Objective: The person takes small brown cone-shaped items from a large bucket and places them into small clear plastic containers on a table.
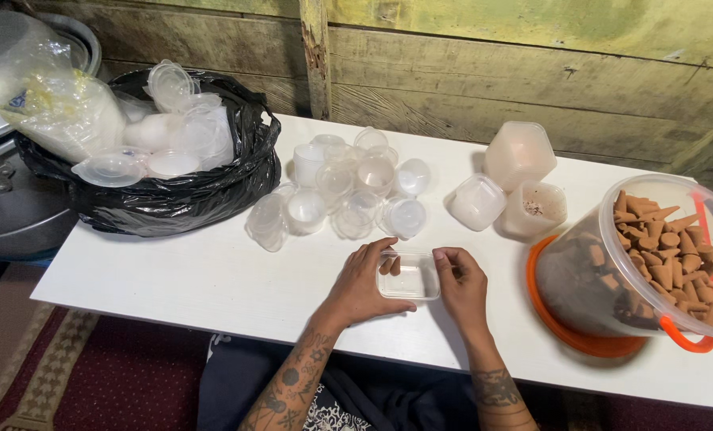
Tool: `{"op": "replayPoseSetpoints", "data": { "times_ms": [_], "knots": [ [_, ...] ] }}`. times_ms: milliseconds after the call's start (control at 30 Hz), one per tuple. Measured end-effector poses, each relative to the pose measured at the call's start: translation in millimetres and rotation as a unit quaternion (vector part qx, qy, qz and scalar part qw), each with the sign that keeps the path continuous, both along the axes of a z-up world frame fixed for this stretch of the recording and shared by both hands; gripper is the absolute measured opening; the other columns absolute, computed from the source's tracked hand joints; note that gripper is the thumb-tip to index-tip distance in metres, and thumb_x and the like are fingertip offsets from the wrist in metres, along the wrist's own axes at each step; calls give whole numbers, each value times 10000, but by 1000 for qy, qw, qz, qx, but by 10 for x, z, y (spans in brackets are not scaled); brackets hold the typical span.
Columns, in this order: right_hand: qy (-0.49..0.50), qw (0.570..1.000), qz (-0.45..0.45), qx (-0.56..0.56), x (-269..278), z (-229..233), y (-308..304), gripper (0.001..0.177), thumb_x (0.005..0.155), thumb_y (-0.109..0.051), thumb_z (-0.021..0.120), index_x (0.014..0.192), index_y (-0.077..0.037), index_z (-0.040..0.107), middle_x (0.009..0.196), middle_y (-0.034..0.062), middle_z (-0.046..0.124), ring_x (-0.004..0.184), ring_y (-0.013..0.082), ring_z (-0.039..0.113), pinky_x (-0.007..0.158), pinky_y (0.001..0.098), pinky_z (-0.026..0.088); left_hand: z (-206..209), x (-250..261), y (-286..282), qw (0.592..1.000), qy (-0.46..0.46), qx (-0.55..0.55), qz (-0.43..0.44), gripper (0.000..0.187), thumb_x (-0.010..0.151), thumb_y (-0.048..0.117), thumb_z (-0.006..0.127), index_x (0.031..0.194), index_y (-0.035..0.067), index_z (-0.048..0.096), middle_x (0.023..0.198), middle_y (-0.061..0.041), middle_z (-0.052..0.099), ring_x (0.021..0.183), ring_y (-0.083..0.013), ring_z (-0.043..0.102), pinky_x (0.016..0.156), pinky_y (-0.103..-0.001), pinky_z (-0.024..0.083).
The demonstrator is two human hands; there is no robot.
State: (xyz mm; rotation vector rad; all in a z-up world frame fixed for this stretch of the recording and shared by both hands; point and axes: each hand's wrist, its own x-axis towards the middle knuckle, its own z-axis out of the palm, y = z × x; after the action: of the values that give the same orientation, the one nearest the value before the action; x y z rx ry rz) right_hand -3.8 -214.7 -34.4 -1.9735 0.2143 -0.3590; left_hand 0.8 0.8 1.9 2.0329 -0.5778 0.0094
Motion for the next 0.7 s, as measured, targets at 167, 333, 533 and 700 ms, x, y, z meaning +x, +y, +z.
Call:
{"op": "replayPoseSetpoints", "data": {
  "times_ms": [167, 333, 533, 700],
  "knots": [
    [0, 998, 9, 57, -8, -10, 10, 159, 1020, -185, 652, 1042, -84, 773, 804, 113, 704, 776, 176, 614, 723, 359, 540, 56, -22, -9, 1000, 26, 8, 5, 1054, 564, 458, 943, 1427, 92, 461, 1130, -78, 660, 1209, -261, 583, 1149, -440, 378],
    [4, 998, 7, 64, -8, -34, -2, 119, 978, -162, 693, 1014, -97, 785, 746, 88, 690, 735, 152, 596, 689, 325, 531, 3, -12, -12, 1000, 17, 4, 1, 946, 594, 448, 935, 1363, 92, 514, 1021, -45, 644, 1159, -233, 604, 1123, -436, 397],
    [-4, 998, 11, 64, 2, -64, -18, 128, 971, -163, 698, 1005, -75, 784, 720, 102, 676, 717, 156, 585, 662, 321, 515, 69, -27, -4, 1000, 9, -2, -4, 962, 597, 470, 937, 1367, 69, 522, 1082, -96, 649, 1190, -278, 600, 1121, -462, 401],
    [-5, 996, 12, 89, -9, -39, -1, 135, 965, -175, 704, 996, -69, 783, 722, 99, 673, 712, 152, 584, 658, 322, 518, -230, 72, 11, 998, -9, -54, 21, 592, 918, 497, 694, 1339, 97, 578, 1172, -100, 667, 1218, -284, 616, 1087, -444, 432]
  ]
}}
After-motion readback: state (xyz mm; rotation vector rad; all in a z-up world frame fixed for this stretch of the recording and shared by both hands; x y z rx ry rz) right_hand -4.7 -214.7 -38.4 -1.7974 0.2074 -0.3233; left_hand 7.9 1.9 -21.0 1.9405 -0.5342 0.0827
